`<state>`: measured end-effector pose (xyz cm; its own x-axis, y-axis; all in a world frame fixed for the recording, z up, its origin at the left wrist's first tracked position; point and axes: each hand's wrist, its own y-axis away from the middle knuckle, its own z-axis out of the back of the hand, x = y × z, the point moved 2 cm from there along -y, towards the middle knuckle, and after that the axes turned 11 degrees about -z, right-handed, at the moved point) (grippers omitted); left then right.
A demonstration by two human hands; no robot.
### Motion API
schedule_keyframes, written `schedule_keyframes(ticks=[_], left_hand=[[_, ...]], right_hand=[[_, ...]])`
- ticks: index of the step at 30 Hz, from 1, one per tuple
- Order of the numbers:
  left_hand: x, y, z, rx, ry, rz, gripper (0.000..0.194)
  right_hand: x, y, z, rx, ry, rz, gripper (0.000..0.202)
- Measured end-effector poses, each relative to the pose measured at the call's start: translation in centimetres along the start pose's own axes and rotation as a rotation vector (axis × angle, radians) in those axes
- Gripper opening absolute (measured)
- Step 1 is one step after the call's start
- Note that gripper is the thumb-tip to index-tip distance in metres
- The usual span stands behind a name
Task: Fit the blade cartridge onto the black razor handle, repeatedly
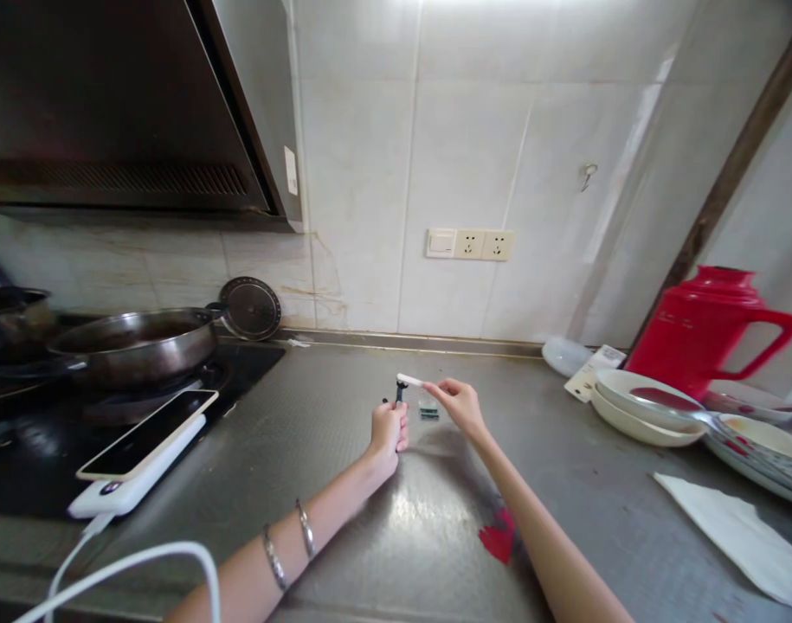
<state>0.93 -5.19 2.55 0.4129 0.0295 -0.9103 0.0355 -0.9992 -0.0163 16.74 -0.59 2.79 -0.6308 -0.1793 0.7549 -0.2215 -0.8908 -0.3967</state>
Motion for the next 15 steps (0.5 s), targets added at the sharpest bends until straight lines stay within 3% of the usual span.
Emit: schedule_keyframes(ticks=[7, 15], left_hand=[[-0.3, -0.3, 0.3, 0.006, 0.006, -0.035, 0.013], [0.1, 0.1, 0.0, 0.024, -0.052, -0.049, 0.02]], right_hand=[[-1.1, 0.0, 0.3, 0.023, 0.015, -0.067, 0.064], [0.1, 0.2, -0.5, 0.019, -0.04, -0.03, 0.064]])
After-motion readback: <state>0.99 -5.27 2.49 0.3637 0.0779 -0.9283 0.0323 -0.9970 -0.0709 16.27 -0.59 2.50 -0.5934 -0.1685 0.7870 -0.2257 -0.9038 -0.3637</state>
